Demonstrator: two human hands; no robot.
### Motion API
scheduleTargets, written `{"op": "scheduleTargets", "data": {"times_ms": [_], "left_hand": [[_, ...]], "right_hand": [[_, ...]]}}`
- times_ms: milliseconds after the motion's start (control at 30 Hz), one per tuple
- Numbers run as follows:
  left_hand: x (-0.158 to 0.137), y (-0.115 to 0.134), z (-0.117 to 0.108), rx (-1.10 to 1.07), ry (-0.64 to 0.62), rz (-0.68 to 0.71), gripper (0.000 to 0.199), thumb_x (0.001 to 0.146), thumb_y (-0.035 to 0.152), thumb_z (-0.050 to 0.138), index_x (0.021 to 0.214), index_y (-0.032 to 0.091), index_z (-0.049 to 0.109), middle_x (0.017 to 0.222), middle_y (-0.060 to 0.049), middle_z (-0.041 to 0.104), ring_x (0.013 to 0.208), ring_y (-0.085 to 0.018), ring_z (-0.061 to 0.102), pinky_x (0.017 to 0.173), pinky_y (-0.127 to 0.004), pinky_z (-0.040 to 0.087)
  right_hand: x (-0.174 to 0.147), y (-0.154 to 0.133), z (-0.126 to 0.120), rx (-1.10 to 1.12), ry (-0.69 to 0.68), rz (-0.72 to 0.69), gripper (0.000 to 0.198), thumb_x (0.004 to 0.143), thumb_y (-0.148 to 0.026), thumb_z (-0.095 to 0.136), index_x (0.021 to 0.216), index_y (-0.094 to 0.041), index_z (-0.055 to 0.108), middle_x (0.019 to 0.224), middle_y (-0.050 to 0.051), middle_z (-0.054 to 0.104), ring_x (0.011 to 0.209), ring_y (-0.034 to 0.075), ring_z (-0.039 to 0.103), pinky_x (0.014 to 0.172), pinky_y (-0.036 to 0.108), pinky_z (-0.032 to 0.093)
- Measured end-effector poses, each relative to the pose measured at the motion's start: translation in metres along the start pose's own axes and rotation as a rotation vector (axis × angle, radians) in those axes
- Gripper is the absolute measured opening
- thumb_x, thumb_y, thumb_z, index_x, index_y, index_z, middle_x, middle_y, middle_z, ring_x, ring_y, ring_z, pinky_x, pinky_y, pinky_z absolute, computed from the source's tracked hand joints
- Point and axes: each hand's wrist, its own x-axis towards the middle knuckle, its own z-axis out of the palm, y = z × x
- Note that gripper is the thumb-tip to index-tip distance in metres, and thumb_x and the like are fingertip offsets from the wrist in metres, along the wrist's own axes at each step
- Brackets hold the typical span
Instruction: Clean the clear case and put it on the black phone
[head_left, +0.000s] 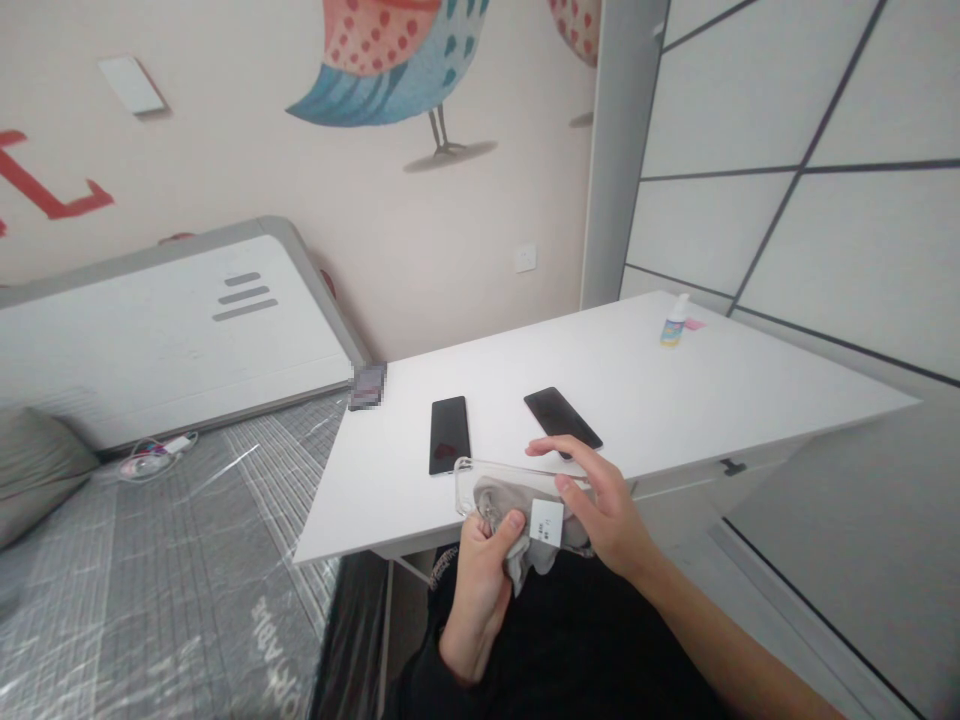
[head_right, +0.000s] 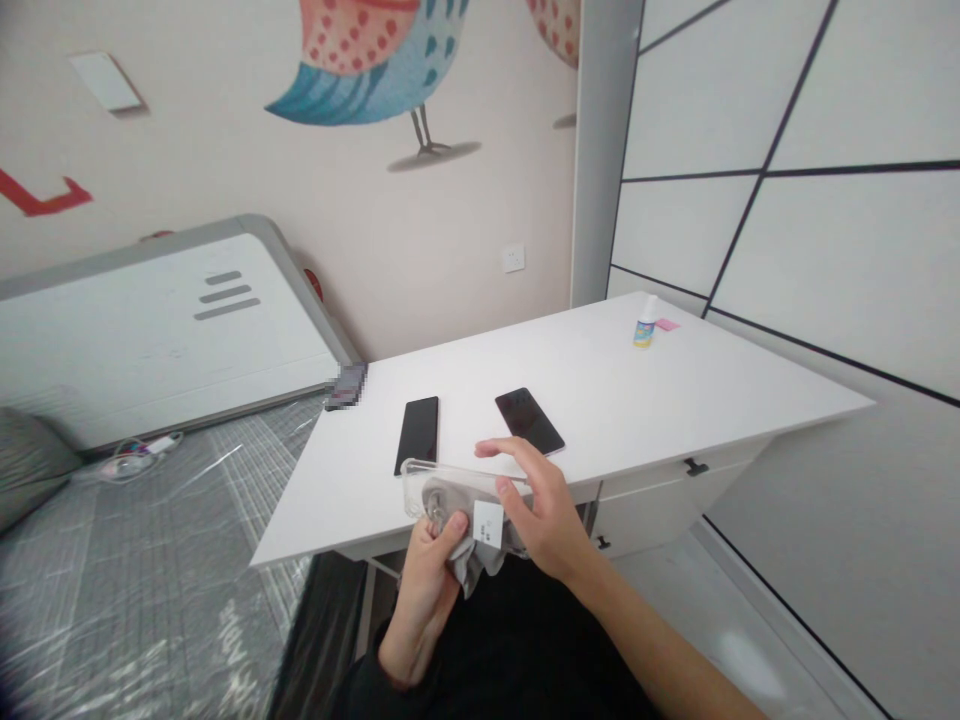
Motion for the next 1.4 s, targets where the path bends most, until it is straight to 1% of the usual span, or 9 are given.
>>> {"op": "scheduleTargets", "data": {"times_ms": [133, 267, 400, 467, 567, 833, 1033, 1167, 1400], "left_hand": [[0.003, 0.001, -0.004, 0.020, 0.015, 0.020, 0.049, 0.053, 0.044, 0.102, 0.082, 0.013, 0.078, 0.074, -0.005, 0.082, 0.063, -0.014, 0.074, 0.062, -0.020, 0.059], [0.004, 0.002, -0.005, 0.023, 0.028, 0.013, 0.049, 0.055, 0.041, 0.102, 0.086, 0.011, 0.079, 0.078, -0.007, 0.083, 0.066, -0.017, 0.077, 0.066, -0.022, 0.061], [0.002, 0.001, -0.003, -0.024, 0.030, -0.005, 0.049, 0.054, 0.037, 0.103, 0.088, 0.012, 0.078, 0.083, -0.008, 0.084, 0.070, -0.019, 0.078, 0.069, -0.024, 0.063], [0.001, 0.002, -0.003, -0.063, 0.029, -0.007, 0.048, 0.053, 0.035, 0.103, 0.088, 0.014, 0.077, 0.085, -0.007, 0.084, 0.071, -0.019, 0.078, 0.070, -0.025, 0.063], [0.002, 0.003, -0.007, -0.123, 0.029, -0.009, 0.047, 0.055, 0.034, 0.103, 0.089, 0.017, 0.076, 0.086, -0.004, 0.084, 0.074, -0.018, 0.078, 0.073, -0.026, 0.064], [0.010, 0.006, -0.020, -0.262, 0.055, 0.024, 0.042, 0.062, 0.034, 0.100, 0.094, 0.020, 0.076, 0.093, -0.001, 0.083, 0.093, -0.016, 0.079, 0.084, -0.019, 0.062], [0.014, -0.001, -0.024, -0.259, 0.089, 0.006, 0.035, 0.070, 0.030, 0.096, 0.097, 0.021, 0.076, 0.095, -0.002, 0.083, 0.092, -0.017, 0.079, 0.091, -0.027, 0.063], [0.014, -0.002, -0.025, -0.239, 0.104, 0.022, 0.042, 0.065, 0.034, 0.099, 0.098, 0.022, 0.075, 0.096, -0.001, 0.083, 0.092, -0.016, 0.078, 0.090, -0.025, 0.062], [0.009, 0.000, -0.024, -0.219, 0.122, 0.010, 0.047, 0.060, 0.037, 0.101, 0.096, 0.021, 0.074, 0.096, -0.002, 0.083, 0.088, -0.015, 0.077, 0.085, -0.022, 0.061]], "right_hand": [[0.000, -0.002, 0.001, -0.003, 0.002, 0.039, 0.030, 0.101, -0.037, 0.048, 0.114, -0.023, 0.071, 0.094, 0.006, 0.072, 0.088, 0.024, 0.068, 0.082, 0.036, 0.054], [0.001, -0.004, 0.002, -0.016, 0.003, 0.122, 0.027, 0.099, -0.039, 0.054, 0.097, -0.022, 0.075, 0.089, 0.005, 0.073, 0.082, 0.022, 0.065, 0.077, 0.033, 0.050], [0.004, -0.003, 0.001, -0.039, 0.010, 0.230, 0.021, 0.092, -0.041, 0.066, 0.087, -0.022, 0.074, 0.059, -0.004, 0.049, 0.058, 0.016, 0.047, 0.059, 0.030, 0.038], [0.005, -0.002, 0.000, -0.039, 0.004, 0.270, 0.023, 0.089, -0.043, 0.067, 0.084, -0.022, 0.074, 0.055, -0.007, 0.037, 0.053, 0.015, 0.038, 0.056, 0.030, 0.033], [0.007, 0.000, -0.003, -0.035, 0.014, 0.308, 0.026, 0.087, -0.047, 0.068, 0.082, -0.022, 0.074, 0.054, -0.008, 0.031, 0.052, 0.014, 0.034, 0.055, 0.030, 0.029], [0.012, 0.010, -0.016, 0.010, 0.047, 0.379, 0.041, 0.083, -0.060, 0.070, 0.079, -0.020, 0.072, 0.056, -0.006, 0.034, 0.053, 0.013, 0.032, 0.052, 0.029, 0.025], [0.012, 0.010, -0.017, 0.033, 0.067, 0.398, 0.043, 0.081, -0.062, 0.072, 0.081, -0.019, 0.074, 0.057, -0.005, 0.037, 0.054, 0.014, 0.035, 0.052, 0.028, 0.027], [0.012, 0.012, -0.017, 0.052, 0.062, 0.416, 0.044, 0.081, -0.062, 0.071, 0.080, -0.019, 0.074, 0.055, -0.005, 0.039, 0.053, 0.013, 0.036, 0.051, 0.028, 0.027], [0.011, 0.017, -0.018, 0.079, 0.055, 0.442, 0.040, 0.082, -0.060, 0.071, 0.079, -0.020, 0.074, 0.064, 0.001, 0.059, 0.058, 0.016, 0.049, 0.052, 0.028, 0.034]]}}
